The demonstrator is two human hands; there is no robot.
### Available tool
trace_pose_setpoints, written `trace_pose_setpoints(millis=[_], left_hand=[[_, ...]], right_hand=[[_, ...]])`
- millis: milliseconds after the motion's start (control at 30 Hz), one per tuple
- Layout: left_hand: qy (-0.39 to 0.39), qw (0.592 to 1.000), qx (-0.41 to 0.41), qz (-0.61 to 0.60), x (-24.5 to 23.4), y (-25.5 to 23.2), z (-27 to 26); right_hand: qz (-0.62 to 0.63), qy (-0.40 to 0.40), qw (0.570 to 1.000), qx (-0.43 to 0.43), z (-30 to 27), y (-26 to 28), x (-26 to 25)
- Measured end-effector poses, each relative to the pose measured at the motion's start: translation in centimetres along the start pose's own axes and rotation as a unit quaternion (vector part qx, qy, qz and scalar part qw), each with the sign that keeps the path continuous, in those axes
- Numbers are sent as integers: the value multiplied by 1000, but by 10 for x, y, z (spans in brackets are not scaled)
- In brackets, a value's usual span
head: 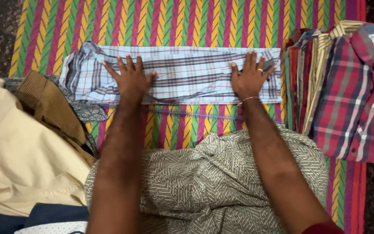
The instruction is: The person folds a light blue plaid shirt on a colorful mat. They smooth the fabric, fold the sleeves inward, fold the shirt in half lengthwise, then fold it again to form a compact rectangle, and place it on a stack of folded shirts.
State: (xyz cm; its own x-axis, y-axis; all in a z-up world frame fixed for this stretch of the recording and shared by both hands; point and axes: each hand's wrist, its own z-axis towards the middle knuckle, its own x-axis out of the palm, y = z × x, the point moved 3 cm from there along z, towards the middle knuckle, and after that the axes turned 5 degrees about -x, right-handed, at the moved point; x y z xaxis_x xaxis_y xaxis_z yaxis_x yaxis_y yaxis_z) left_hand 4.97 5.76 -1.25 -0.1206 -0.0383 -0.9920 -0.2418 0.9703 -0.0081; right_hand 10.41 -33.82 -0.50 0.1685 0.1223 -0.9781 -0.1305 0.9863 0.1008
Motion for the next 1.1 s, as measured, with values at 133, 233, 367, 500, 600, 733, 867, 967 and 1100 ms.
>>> trace_pose_setpoints(millis=[133, 233, 367, 500, 600, 733, 867, 967, 1100], left_hand=[[-3, 997, 55, 61, 2, 36, 21], [-38, 996, 76, 7, 6, 75, 30], [-145, 983, 77, -82, 11, 123, 37], [-183, 966, 20, -180, 20, 137, 43], [-209, 957, -5, -200, 19, 133, 47], [-209, 952, -45, -220, 20, 133, 49], [-195, 942, -47, -271, 27, 145, 49], [-189, 941, -15, -280, 32, 155, 51], [-210, 932, -6, -296, 32, 160, 50]], right_hand=[[9, 21, 999, 32, 13, -25, 7], [-7, -22, 1000, 3, 26, -49, 11], [31, -68, 997, -20, 43, -85, 16], [60, -94, 994, -8, 50, -117, 23], [36, -134, 990, -30, 60, -127, 28], [109, -95, 986, 87, 69, -145, 46], [138, -102, 977, 130, 75, -163, 60], [159, -94, 973, 135, 80, -173, 68], [202, -153, 956, 148, 84, -175, 64]])
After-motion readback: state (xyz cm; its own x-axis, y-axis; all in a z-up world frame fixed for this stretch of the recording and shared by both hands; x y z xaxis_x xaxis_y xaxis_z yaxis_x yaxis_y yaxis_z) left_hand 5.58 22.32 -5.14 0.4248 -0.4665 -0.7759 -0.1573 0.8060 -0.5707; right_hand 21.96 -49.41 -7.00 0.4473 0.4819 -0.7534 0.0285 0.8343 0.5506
